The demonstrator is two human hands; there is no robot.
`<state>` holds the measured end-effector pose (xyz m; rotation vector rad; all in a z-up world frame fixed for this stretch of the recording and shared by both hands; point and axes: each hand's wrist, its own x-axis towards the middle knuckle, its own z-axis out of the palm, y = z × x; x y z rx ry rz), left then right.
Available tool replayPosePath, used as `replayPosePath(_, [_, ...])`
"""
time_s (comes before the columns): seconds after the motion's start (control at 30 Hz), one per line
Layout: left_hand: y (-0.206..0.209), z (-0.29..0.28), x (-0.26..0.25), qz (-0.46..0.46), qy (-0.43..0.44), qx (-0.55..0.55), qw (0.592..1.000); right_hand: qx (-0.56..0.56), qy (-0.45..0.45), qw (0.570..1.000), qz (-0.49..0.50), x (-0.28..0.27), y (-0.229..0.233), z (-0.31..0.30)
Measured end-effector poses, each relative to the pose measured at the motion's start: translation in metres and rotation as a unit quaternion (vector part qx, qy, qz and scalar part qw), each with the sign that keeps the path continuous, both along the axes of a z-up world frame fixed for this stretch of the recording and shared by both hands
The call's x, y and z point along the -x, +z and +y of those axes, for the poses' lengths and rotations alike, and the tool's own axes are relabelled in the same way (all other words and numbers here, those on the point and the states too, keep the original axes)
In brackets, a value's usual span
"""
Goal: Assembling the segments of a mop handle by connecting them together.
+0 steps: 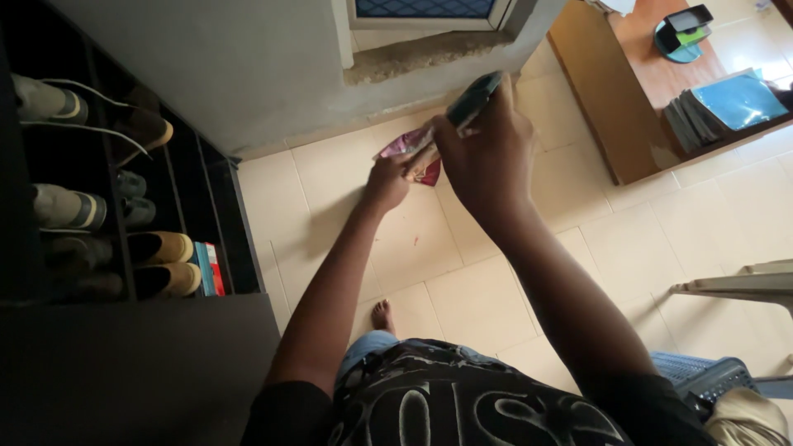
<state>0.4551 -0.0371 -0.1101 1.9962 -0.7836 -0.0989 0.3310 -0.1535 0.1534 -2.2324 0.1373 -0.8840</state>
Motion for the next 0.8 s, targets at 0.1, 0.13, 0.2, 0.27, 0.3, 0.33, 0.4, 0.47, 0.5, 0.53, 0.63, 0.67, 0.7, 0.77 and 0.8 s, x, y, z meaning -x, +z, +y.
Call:
replayPosePath(0.1, [-0.009, -0.012, 0.006, 0.044, -0.021, -0.001, 0.999, 0.055, -0.009, 0.998, -0.003, 0.001, 0.007, -0.002])
replayPosePath(0.13, [-0.012, -0.016, 0.008, 0.045, -0.023, 0.000, 0.999, 0.056, -0.010, 0.998, -0.002, 0.000, 0.009, -0.002])
replayPosePath(0.2, [-0.017, -0.025, 0.011, 0.057, -0.036, 0.026, 0.997, 0.082, -0.012, 0.997, 0.003, -0.001, 0.011, -0.002])
replayPosePath(0.27, [-0.015, -0.030, 0.013, 0.067, -0.041, 0.039, 0.996, 0.094, -0.016, 0.995, 0.005, -0.003, 0.010, -0.003])
replayPosePath(0.3, [-0.014, -0.032, 0.014, 0.076, -0.044, 0.052, 0.995, 0.105, -0.018, 0.994, 0.006, -0.004, 0.010, -0.003])
replayPosePath(0.33, [-0.010, -0.033, 0.015, 0.076, -0.044, 0.052, 0.995, 0.105, -0.018, 0.994, 0.006, -0.005, 0.010, -0.002])
replayPosePath(0.4, [-0.002, -0.035, 0.017, 0.063, -0.042, 0.053, 0.996, 0.122, -0.016, 0.992, 0.009, -0.006, 0.012, 0.001])
replayPosePath(0.47, [-0.009, -0.040, 0.017, 0.061, -0.038, 0.050, 0.996, 0.136, -0.023, 0.990, 0.018, -0.009, 0.013, 0.004])
replayPosePath(0.5, [-0.013, -0.041, 0.017, 0.058, -0.034, 0.046, 0.997, 0.150, -0.030, 0.988, 0.026, -0.011, 0.013, 0.006])
replayPosePath(0.53, [-0.011, -0.040, 0.016, 0.059, -0.033, 0.046, 0.997, 0.150, -0.029, 0.988, 0.026, -0.011, 0.014, 0.007])
replayPosePath(0.63, [0.001, -0.033, 0.013, 0.072, -0.042, 0.033, 0.996, 0.174, -0.032, 0.984, 0.033, -0.013, 0.017, 0.013])
replayPosePath(0.67, [0.009, -0.030, 0.012, 0.078, -0.052, 0.030, 0.995, 0.174, -0.023, 0.984, 0.025, -0.014, 0.019, 0.015])
replayPosePath(0.7, [0.017, -0.027, 0.011, 0.085, -0.062, 0.027, 0.994, 0.174, -0.014, 0.985, 0.018, -0.014, 0.021, 0.016])
replayPosePath(0.77, [0.013, -0.022, 0.003, 0.079, -0.065, 0.032, 0.994, 0.168, -0.011, 0.986, 0.007, -0.016, 0.027, 0.021])
replayPosePath(0.8, [0.011, -0.019, 0.000, 0.074, -0.068, 0.037, 0.994, 0.162, -0.006, 0.987, -0.002, -0.017, 0.030, 0.023])
